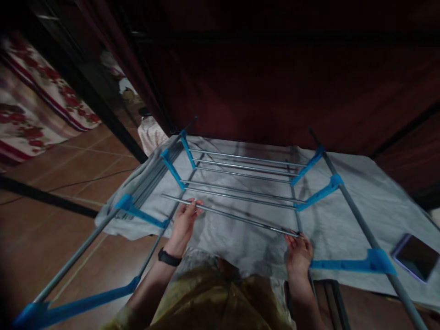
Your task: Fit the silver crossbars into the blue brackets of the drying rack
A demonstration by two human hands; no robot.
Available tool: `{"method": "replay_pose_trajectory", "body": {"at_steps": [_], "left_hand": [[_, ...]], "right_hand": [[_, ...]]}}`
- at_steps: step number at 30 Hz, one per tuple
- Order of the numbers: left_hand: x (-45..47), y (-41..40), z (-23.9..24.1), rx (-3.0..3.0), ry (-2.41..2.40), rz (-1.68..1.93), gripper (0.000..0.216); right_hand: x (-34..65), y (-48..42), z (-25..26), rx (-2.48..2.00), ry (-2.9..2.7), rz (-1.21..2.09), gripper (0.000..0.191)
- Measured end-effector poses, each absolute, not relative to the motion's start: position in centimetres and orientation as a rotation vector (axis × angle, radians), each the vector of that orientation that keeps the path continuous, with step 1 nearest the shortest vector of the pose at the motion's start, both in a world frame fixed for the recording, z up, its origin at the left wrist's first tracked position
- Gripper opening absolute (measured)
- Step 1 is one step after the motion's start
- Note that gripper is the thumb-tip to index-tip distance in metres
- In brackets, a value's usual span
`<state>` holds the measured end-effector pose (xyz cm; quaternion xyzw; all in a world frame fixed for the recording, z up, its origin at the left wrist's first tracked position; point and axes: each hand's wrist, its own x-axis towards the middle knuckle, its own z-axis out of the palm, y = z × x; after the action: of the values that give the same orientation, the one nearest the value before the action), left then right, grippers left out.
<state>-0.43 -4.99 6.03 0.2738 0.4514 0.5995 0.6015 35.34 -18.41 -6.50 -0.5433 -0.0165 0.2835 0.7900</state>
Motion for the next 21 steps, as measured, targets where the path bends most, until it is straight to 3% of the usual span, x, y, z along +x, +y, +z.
{"method": "replay_pose_trajectory", "body": {"at_steps": [9, 21], "left_hand": [[2.2, -5.5, 7.7, 0.776, 1.006, 1.331, 0.037], [4.9, -6.3, 11.5, 0.912, 0.922, 1.314, 0.033]], "right_hand": [[36.3, -18.9, -7.0, -1.154, 0.006, 0.620, 0.020], [33.7, -18.7, -6.6, -1.187, -0.148, 0.740, 0.036]]}}
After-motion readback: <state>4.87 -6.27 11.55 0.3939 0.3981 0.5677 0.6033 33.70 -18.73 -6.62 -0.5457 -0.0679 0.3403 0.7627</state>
